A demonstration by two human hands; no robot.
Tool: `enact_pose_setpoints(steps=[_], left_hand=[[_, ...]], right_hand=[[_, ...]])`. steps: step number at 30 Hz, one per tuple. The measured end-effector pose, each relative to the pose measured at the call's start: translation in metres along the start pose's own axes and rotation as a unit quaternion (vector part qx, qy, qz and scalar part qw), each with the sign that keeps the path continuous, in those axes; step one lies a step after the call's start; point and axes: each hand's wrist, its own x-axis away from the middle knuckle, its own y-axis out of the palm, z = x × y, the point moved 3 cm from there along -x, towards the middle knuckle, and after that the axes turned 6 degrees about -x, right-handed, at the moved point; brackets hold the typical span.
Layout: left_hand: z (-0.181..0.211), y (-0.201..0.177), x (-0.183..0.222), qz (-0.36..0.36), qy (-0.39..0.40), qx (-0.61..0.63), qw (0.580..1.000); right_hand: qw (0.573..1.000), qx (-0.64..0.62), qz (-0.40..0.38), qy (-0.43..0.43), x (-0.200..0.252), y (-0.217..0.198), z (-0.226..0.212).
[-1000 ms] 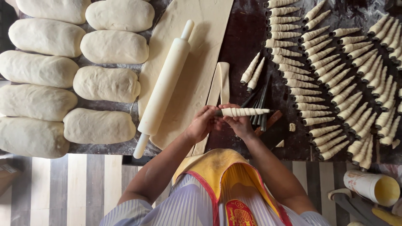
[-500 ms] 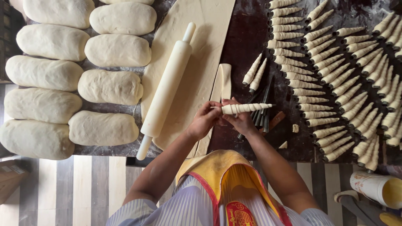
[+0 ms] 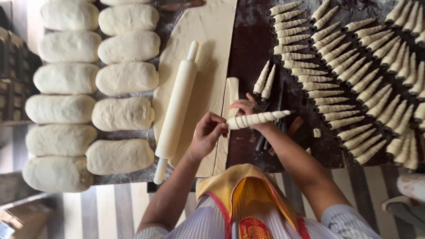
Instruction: Cutting dough into strips and wrapping them around metal cone forms to prepare bakery cones.
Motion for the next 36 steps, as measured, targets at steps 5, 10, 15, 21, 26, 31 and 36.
enact_pose_setpoints(steps=[5,10,15,21,26,31,36], left_hand=[[0.044,0.013,0.026,0.003,0.007,-0.006,1.000],[0.028,0.009,0.037,0.033,-0.050,-0.005,0.998],[-0.005,0.011,0.031,0.036,-0.076,-0.050,0.995],[-0.020,0.017,0.035,0.060,-0.148,0.053,0.986],[-0.050,0.004,0.052,0.076,-0.155,0.127,0.977],[-0.020,0.024,0.048,0.065,-0.200,0.170,0.963],[-0.035,0.019,0.050,0.084,-0.098,-0.008,0.992]], right_hand=[[0.917,-0.372,-0.077,0.122,0.029,-0.002,-0.075],[0.887,-0.399,-0.127,0.193,0.082,0.011,-0.105],[0.773,-0.626,-0.009,0.106,0.061,-0.003,-0.117],[0.773,-0.616,0.064,0.138,0.064,-0.004,-0.111],[0.820,-0.543,0.081,0.162,0.068,-0.005,-0.113],[0.812,-0.553,0.094,0.159,0.067,0.001,-0.107],[0.808,-0.549,0.066,0.205,0.077,0.012,-0.093]])
